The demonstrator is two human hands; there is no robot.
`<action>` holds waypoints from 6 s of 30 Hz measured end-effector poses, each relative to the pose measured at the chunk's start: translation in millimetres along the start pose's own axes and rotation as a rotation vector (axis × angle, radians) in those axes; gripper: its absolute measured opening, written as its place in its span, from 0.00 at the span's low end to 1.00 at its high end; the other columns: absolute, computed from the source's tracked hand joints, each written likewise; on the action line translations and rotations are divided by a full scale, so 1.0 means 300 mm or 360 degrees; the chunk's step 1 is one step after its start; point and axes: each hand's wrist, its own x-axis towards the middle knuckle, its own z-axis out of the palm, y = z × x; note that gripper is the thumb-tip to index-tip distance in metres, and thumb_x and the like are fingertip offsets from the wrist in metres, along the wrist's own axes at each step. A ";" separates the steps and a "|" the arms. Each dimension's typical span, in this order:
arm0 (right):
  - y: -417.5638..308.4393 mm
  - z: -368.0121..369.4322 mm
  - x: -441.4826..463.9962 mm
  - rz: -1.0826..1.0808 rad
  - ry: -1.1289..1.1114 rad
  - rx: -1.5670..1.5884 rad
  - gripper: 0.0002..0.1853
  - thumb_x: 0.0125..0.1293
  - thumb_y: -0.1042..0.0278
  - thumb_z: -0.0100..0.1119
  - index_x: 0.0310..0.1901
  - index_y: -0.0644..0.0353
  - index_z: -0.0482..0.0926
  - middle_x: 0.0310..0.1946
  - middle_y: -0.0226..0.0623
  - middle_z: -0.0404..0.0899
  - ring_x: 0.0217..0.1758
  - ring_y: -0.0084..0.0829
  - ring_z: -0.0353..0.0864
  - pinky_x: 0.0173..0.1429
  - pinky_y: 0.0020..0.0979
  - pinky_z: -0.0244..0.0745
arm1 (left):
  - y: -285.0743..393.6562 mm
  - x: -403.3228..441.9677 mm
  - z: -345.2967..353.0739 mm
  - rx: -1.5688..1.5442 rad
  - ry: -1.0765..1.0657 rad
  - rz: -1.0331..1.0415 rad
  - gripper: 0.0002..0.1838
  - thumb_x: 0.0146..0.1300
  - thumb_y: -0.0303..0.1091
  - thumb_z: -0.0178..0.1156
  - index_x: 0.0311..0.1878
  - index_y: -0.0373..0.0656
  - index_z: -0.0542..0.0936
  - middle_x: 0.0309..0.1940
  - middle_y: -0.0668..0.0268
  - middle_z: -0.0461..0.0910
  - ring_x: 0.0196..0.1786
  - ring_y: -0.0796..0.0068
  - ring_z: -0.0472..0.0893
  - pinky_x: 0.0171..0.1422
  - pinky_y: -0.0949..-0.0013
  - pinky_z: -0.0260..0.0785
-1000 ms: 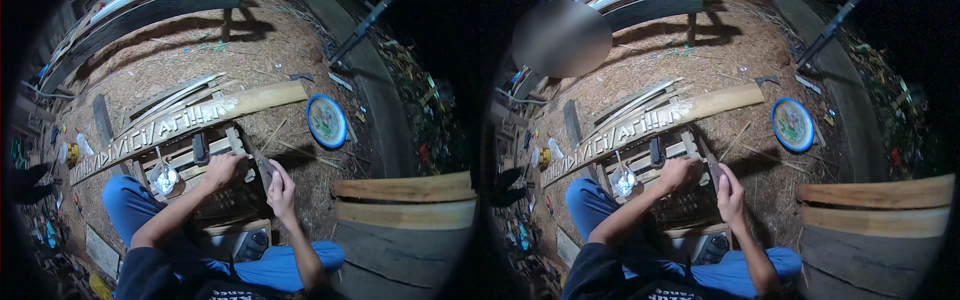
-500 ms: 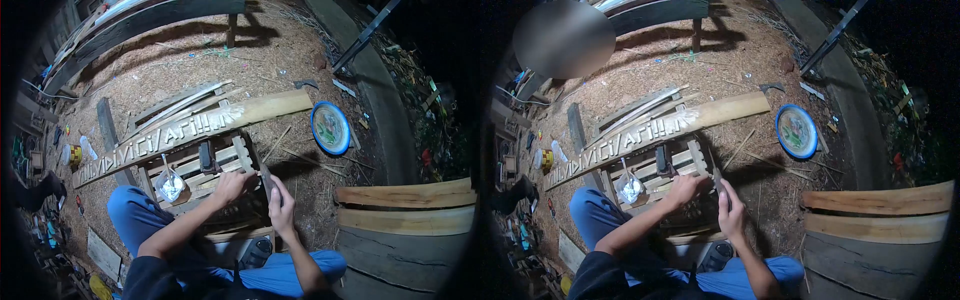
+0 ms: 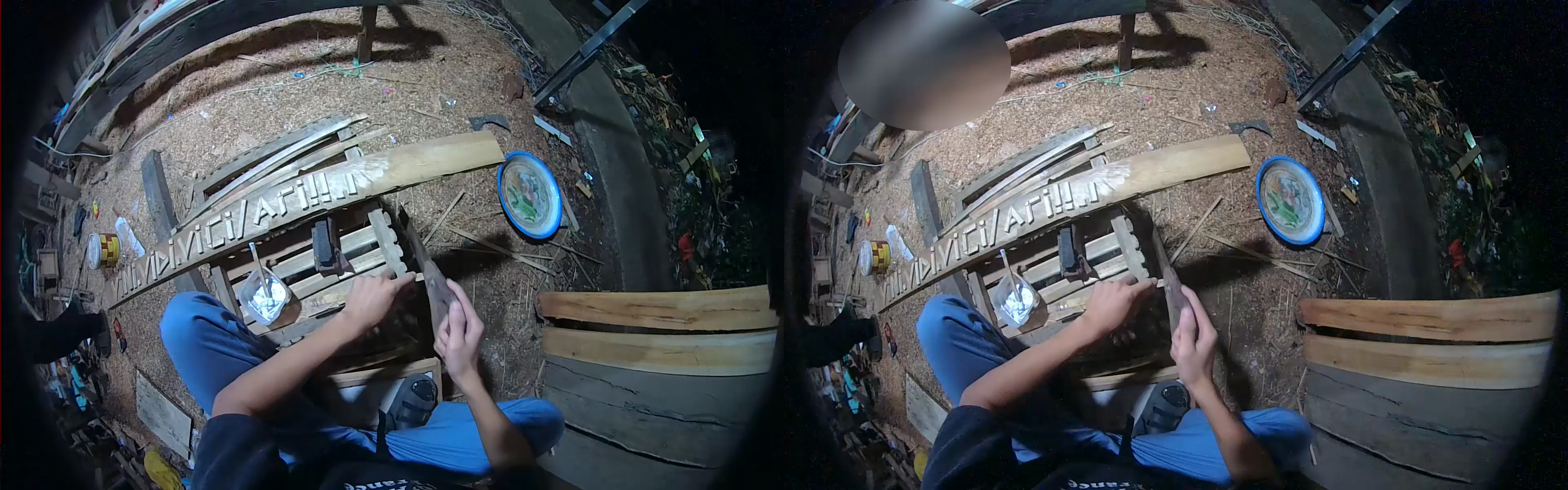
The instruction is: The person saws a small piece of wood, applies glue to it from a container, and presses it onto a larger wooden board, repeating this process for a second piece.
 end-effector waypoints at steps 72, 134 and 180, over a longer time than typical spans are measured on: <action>-0.060 0.208 0.046 -0.1504 0.0337 -0.1200 0.25 0.68 0.62 0.61 0.65 0.60 0.76 0.39 0.54 0.86 0.30 0.48 0.88 0.31 0.41 0.81 | 0.157 -0.220 -0.753 -0.0900 0.1138 -0.0127 0.09 0.57 0.30 0.71 0.35 0.40 0.79 0.29 0.60 0.80 0.34 0.56 0.82 0.37 0.60 0.72; -0.607 0.555 0.121 -0.1382 -0.0457 -0.0867 0.20 0.71 0.60 0.66 0.27 0.66 0.74 0.20 0.42 0.67 0.22 0.35 0.66 0.29 0.38 0.64 | 0.051 -0.209 -0.944 -0.0764 0.0786 -0.0313 0.15 0.69 0.45 0.65 0.35 0.41 0.80 0.17 0.57 0.76 0.21 0.52 0.77 0.26 0.58 0.65; -0.475 0.521 0.186 -0.0509 -0.0769 0.0142 0.22 0.81 0.56 0.43 0.28 0.59 0.71 0.22 0.24 0.68 0.26 0.16 0.64 0.30 0.27 0.60 | 0.057 -0.099 -0.884 -0.0931 0.0761 -0.0377 0.27 0.67 0.44 0.69 0.18 0.39 0.70 0.14 0.78 0.57 0.23 0.88 0.56 0.24 0.70 0.45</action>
